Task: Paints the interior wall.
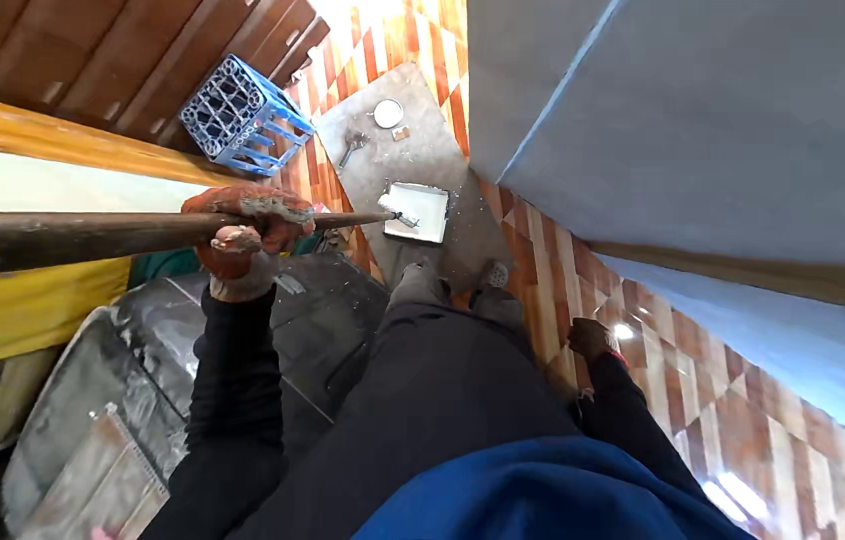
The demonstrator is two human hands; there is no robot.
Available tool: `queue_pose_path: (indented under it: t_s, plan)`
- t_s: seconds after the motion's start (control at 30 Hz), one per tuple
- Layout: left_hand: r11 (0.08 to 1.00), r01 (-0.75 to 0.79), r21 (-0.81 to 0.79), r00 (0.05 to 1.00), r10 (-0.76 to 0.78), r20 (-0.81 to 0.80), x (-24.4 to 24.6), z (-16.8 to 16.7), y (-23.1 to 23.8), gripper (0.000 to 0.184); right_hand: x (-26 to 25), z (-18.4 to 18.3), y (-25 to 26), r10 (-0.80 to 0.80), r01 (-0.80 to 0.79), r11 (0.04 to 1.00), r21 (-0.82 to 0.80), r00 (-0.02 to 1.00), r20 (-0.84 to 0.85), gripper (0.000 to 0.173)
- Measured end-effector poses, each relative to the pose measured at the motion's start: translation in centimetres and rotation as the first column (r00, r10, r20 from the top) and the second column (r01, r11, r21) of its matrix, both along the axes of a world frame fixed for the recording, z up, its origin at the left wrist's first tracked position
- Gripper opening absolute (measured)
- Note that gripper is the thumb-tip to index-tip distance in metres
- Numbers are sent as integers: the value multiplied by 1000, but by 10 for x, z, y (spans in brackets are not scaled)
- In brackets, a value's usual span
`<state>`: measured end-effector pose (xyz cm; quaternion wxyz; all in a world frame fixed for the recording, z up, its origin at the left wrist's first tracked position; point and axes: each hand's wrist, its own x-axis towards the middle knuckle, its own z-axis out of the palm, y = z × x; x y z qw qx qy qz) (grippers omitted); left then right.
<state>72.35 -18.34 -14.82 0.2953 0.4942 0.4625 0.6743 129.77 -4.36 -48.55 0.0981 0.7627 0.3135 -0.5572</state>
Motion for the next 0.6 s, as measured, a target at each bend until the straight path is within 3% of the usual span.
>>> queue_pose_path:
  t_s: [0.07,0.17,0.27,0.3,0.33,0.37,0.43,0.6]
  plan:
    - [1000,-22,15,1000,22,20,-8,-6,-8,39,-11,4,-18,57,-56,997,-45,998,19,35]
    - [996,-67,57,997,65,37,-19,-11,-17,34,-38,26,-42,285,-278,955,-106,957,56,37]
    - [988,-55,144,991,37,127,-23,-5,-16,25,-70,38,-75,328,-323,944,-71,941,80,34]
    - [983,-25,180,989,-2,148,-28,-3,-14,24,-81,45,-80,472,-468,881,-67,876,95,34]
    - [979,2,206,986,-37,165,-32,-2,-13,22,-93,54,-83,649,-645,760,-78,752,116,35]
    - [974,24,224,981,-66,182,-35,0,-12,21,-106,65,-86,738,-733,674,-89,663,126,36]
    - [968,42,246,975,-93,202,-42,3,-12,20,-127,82,-91,765,-757,645,-105,637,96,42]
    - [959,7,284,989,-49,140,-60,14,-14,20,-145,81,-91,686,-684,727,-57,724,72,40]
